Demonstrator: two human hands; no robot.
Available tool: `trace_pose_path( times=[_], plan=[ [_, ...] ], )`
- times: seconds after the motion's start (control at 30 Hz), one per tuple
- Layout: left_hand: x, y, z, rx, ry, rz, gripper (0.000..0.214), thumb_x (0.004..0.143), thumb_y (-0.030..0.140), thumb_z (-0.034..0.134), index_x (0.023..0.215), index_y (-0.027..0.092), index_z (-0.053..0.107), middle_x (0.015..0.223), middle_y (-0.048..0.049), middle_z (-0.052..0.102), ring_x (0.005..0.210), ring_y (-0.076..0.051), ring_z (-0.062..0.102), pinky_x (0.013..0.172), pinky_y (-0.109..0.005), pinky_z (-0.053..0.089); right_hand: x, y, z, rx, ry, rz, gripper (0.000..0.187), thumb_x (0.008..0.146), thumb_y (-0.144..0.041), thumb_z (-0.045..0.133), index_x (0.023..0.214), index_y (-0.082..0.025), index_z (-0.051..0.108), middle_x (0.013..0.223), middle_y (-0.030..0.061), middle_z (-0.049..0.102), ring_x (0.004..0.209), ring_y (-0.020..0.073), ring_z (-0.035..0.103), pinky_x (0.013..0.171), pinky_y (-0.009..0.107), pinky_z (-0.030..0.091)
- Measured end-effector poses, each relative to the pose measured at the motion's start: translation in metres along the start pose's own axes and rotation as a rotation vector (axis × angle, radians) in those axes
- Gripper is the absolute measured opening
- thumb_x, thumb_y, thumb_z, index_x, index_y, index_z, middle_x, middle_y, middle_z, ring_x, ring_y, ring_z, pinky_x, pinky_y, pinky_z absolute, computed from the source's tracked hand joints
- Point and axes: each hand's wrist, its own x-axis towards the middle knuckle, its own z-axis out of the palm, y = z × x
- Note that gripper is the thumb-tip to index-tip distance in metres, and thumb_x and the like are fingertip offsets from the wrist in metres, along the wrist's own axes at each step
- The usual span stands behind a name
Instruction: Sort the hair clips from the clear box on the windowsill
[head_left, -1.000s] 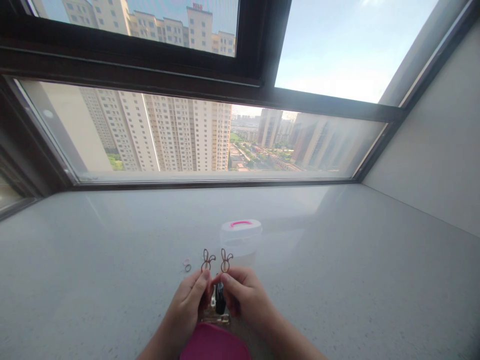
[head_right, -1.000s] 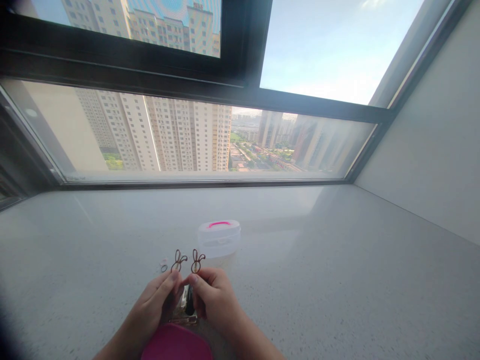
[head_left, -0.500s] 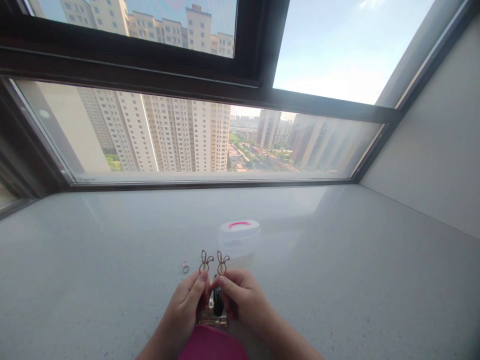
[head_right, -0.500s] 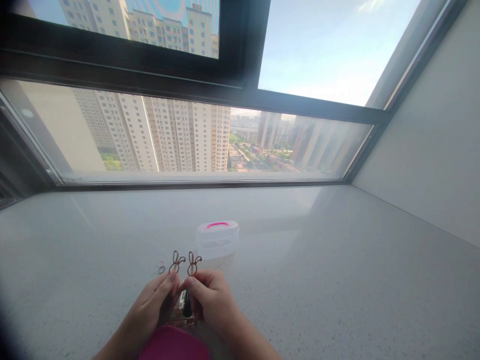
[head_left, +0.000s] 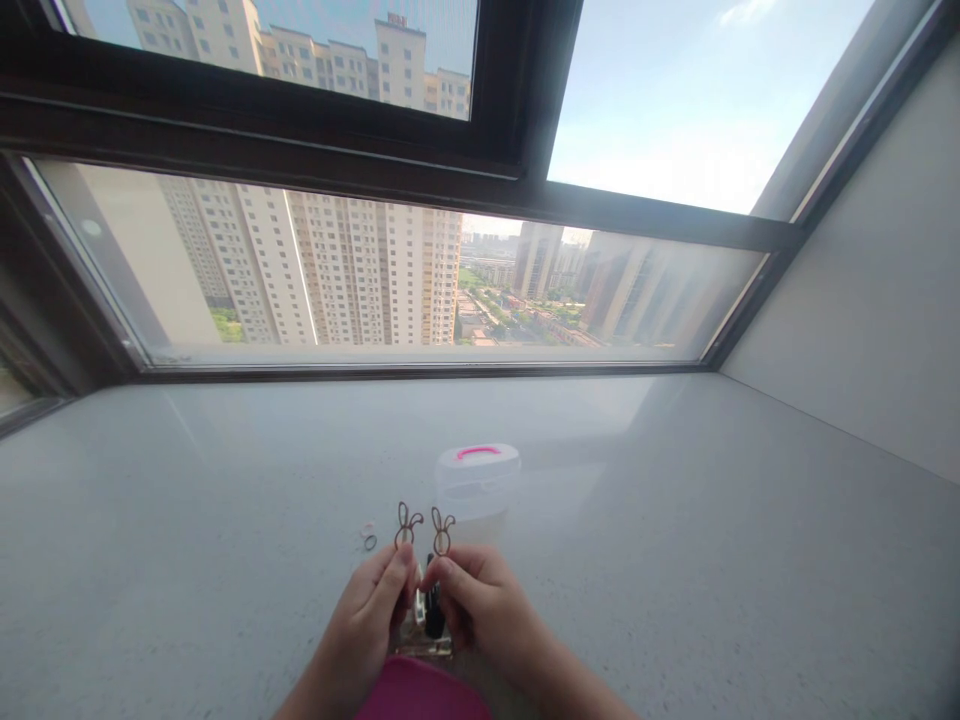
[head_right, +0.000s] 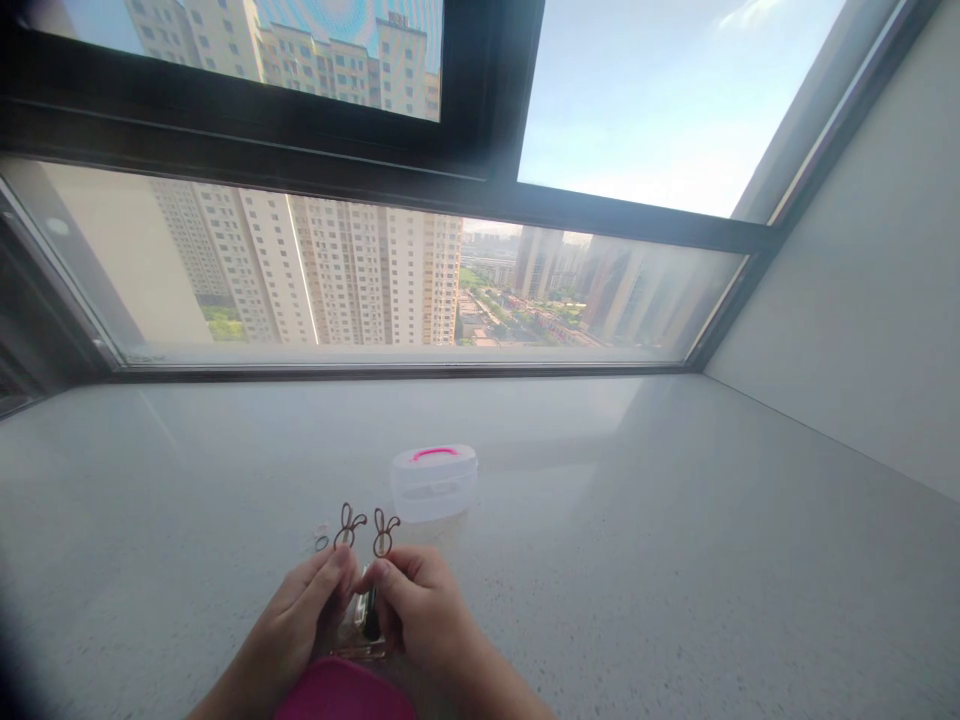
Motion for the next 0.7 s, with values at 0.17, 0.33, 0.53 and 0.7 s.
trace_pose_path(
  times=[0.17, 0.33, 0.53, 0.7],
  plan=[
    [0.0007, -0.0008, -0.0005, 0.033, -0.020, 0.004, 0.043, 0.078, 0.056, 0.048, 0.059, 0.018, 0.046, 0.052, 0.0058, 0.038, 0.049, -0.010, 0.034, 0.047, -0.020, 0.031, 0.0006, 0.0007, 0.0012, 0.005, 0.019, -0.011, 0.042, 0.073, -0.054, 0.057, 0.068, -0.012, 0.056, 0.037, -0.0064, 0.040, 0.030, 0.0056, 0.031, 0.032, 0.018, 0.020],
    [0.0010, -0.0006, -0.0009, 0.049, -0.076, 0.017, 0.043, 0.078, 0.056, 0.048, 0.061, 0.017, 0.047, 0.054, 0.0051, 0.039, 0.050, -0.010, 0.034, 0.047, -0.020, 0.031, 0.0011, 0.0040, -0.0004, 0.001, 0.004, -0.047, 0.040, 0.077, -0.052, 0.054, 0.070, -0.013, 0.055, 0.037, -0.0068, 0.039, 0.030, 0.0052, 0.030, 0.032, 0.018, 0.019],
    [0.0006, 0.0042, 0.0003, 0.078, -0.119, 0.037, 0.041, 0.080, 0.052, 0.048, 0.064, 0.015, 0.051, 0.058, 0.0026, 0.044, 0.054, -0.011, 0.038, 0.050, -0.021, 0.034, 0.0024, 0.0051, -0.0013, -0.026, 0.001, -0.094, 0.039, 0.079, -0.050, 0.054, 0.068, -0.013, 0.053, 0.039, -0.0066, 0.040, 0.033, 0.0051, 0.031, 0.035, 0.018, 0.022],
    [0.0006, 0.0021, -0.0006, 0.067, -0.135, 0.038, 0.039, 0.080, 0.049, 0.051, 0.068, 0.013, 0.056, 0.060, 0.0005, 0.049, 0.056, -0.012, 0.042, 0.050, -0.021, 0.035, 0.0005, -0.0010, 0.0025, -0.045, -0.007, -0.089, 0.039, 0.078, -0.050, 0.055, 0.066, -0.014, 0.051, 0.039, -0.0070, 0.038, 0.034, 0.0051, 0.030, 0.036, 0.018, 0.021]
  ],
)
